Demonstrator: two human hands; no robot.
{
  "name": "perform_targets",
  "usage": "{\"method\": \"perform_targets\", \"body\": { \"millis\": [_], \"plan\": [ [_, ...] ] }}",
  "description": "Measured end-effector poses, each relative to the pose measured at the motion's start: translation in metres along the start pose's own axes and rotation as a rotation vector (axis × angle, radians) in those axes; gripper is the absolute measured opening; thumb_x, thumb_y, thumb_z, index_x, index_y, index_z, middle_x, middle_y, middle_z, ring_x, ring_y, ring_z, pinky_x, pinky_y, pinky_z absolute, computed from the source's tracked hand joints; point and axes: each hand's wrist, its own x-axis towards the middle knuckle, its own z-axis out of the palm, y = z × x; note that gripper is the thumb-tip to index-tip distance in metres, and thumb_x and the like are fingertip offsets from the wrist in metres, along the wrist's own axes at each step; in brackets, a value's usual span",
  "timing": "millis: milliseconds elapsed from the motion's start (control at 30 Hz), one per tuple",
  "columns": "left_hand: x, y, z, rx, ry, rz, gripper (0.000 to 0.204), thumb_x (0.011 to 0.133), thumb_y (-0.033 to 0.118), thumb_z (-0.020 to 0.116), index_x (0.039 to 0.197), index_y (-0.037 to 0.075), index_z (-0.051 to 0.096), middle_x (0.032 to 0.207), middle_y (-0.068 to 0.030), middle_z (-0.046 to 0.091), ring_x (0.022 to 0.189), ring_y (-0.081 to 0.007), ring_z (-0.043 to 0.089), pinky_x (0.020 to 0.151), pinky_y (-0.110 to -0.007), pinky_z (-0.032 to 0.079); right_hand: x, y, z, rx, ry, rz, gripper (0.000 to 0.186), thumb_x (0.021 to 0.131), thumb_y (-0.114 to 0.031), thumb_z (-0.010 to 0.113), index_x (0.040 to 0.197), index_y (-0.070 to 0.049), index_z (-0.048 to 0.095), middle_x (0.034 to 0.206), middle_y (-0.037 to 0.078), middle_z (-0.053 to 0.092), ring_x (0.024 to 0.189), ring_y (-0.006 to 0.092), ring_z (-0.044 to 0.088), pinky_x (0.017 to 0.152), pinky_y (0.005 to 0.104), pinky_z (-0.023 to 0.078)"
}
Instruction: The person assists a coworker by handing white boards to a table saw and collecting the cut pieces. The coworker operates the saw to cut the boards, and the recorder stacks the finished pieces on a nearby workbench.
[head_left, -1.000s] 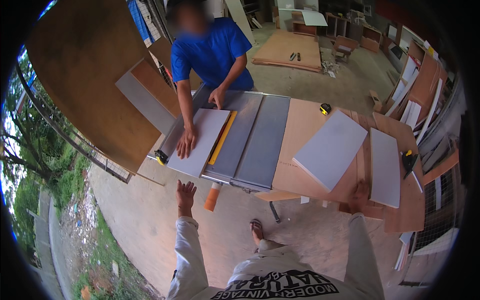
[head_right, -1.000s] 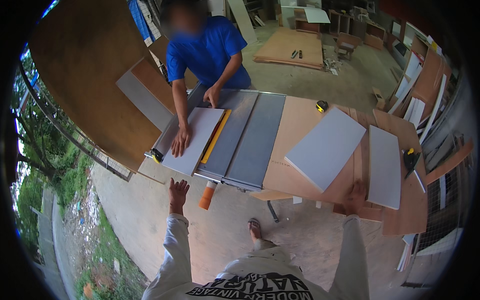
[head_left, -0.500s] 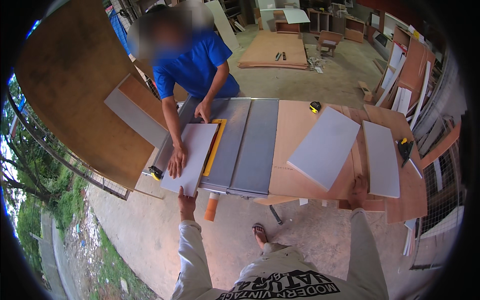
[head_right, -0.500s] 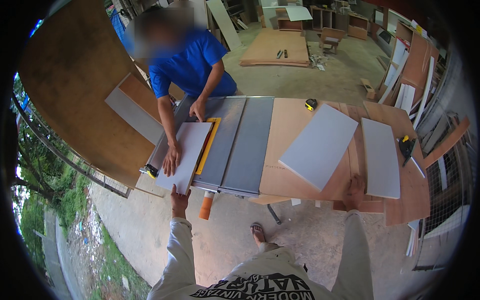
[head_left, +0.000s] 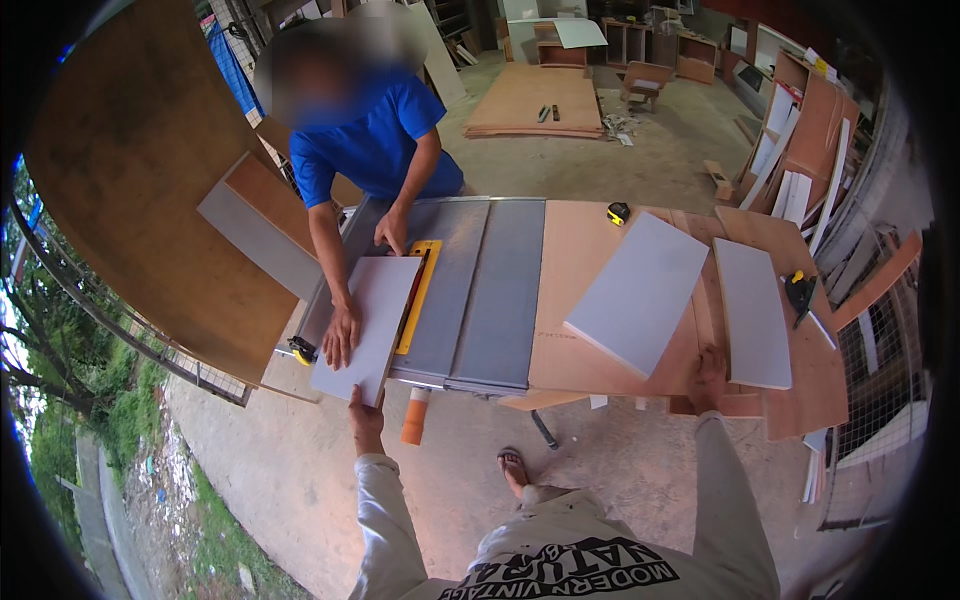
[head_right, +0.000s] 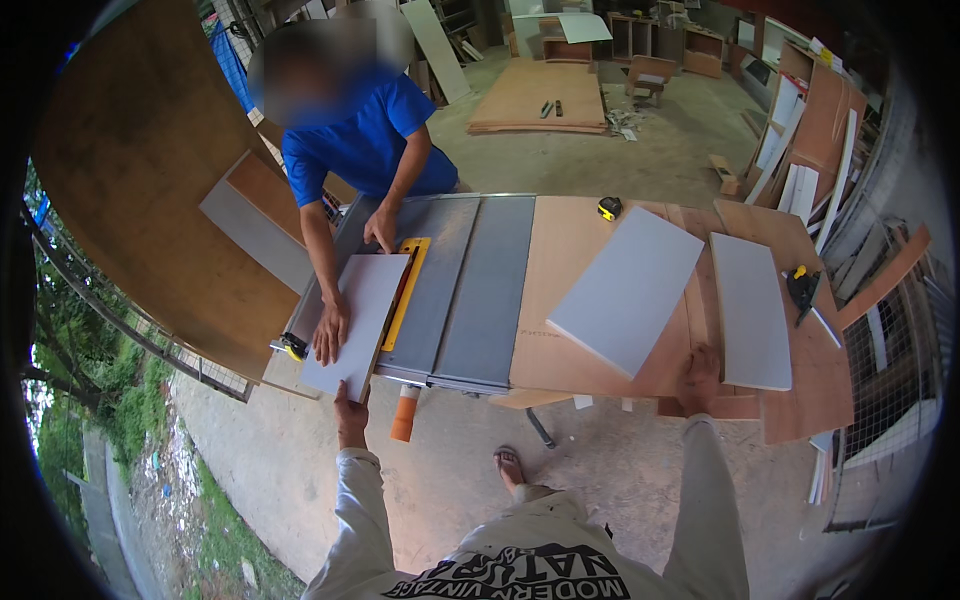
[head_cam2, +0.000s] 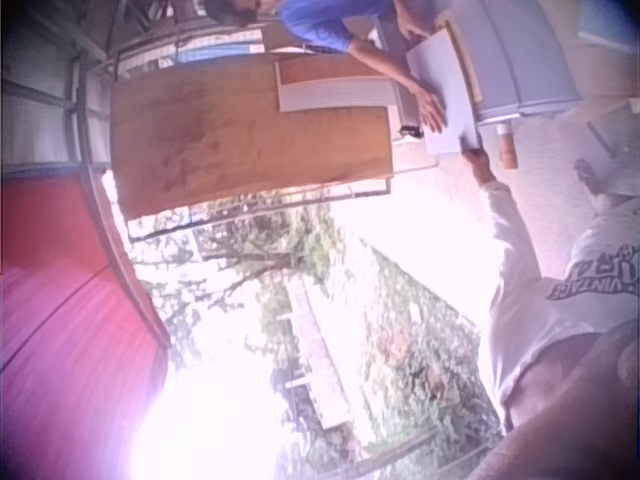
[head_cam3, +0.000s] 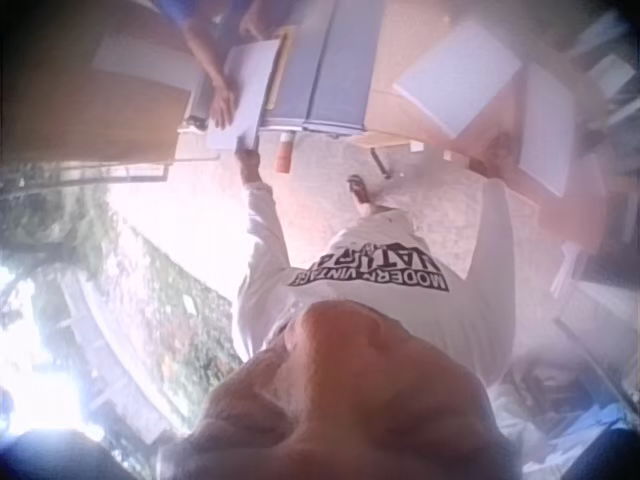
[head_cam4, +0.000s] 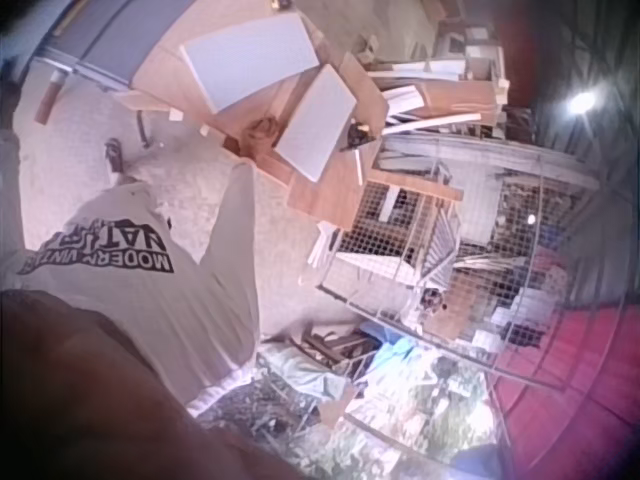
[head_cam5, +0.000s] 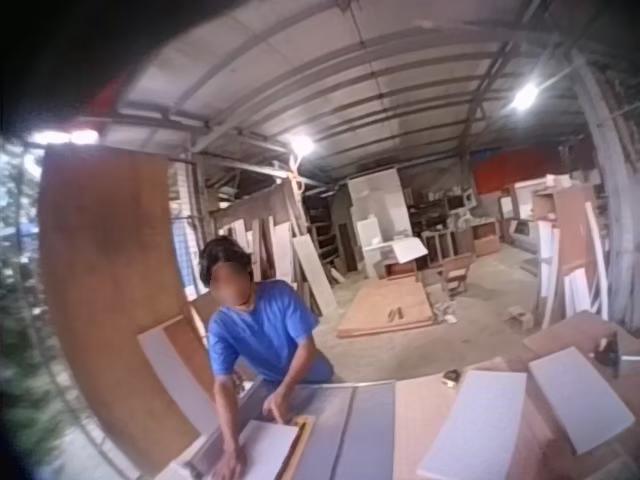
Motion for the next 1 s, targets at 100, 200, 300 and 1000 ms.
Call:
{"method": "perform_targets", "body": {
  "millis": [100, 200, 300, 1000],
  "plan": [
    [-0.003, -0.002, 0.002, -0.029, -0.011, 0.0, 0.039, 0.091, 0.022, 0.059, 0.124, 0.006, 0.047, 0.115, -0.0096, 0.06, 0.101, -0.0259, 0.061, 0.084, -0.04, 0.054, 0.0, 0.002, 0.0, -0.044, -0.019, 0.041, 0.015, 0.085, -0.005, 0.053, 0.098, 0.001, 0.056, 0.112, 0.018, 0.056, 0.107, 0.0381, 0.052, 0.093, 0.0469, 0.042],
    [-0.007, 0.0, 0.001, -0.027, 0.043, -0.001, 0.039, 0.09, 0.022, 0.06, 0.123, 0.005, 0.048, 0.114, -0.0097, 0.06, 0.101, -0.0257, 0.061, 0.085, -0.041, 0.054, 0.0, 0.002, 0.001, -0.04, -0.005, 0.041, 0.014, 0.085, -0.005, 0.053, 0.097, 0.001, 0.057, 0.112, 0.019, 0.056, 0.107, 0.0381, 0.052, 0.093, 0.0467, 0.042],
    [-0.007, 0.002, -0.004, -0.004, 0.045, -0.005, 0.041, 0.089, 0.021, 0.06, 0.125, 0.005, 0.048, 0.114, -0.0094, 0.06, 0.102, -0.0252, 0.06, 0.087, -0.041, 0.053, 0.0, 0.001, 0.0, -0.049, 0.007, 0.033, 0.014, 0.085, -0.004, 0.053, 0.097, 0.001, 0.057, 0.112, 0.019, 0.057, 0.106, 0.0379, 0.053, 0.093, 0.0465, 0.042],
    [-0.033, 0.009, -0.018, -0.02, 0.072, 0.015, 0.039, 0.09, 0.021, 0.06, 0.123, 0.004, 0.049, 0.11, -0.0089, 0.062, 0.097, -0.0253, 0.063, 0.081, -0.042, 0.055, -0.001, 0.007, 0.002, -0.045, 0.006, -0.027, 0.016, 0.083, 0.0, 0.051, 0.097, 0.005, 0.056, 0.109, 0.023, 0.057, 0.104, 0.0409, 0.052, 0.093, 0.0477, 0.042]
  ]
}}
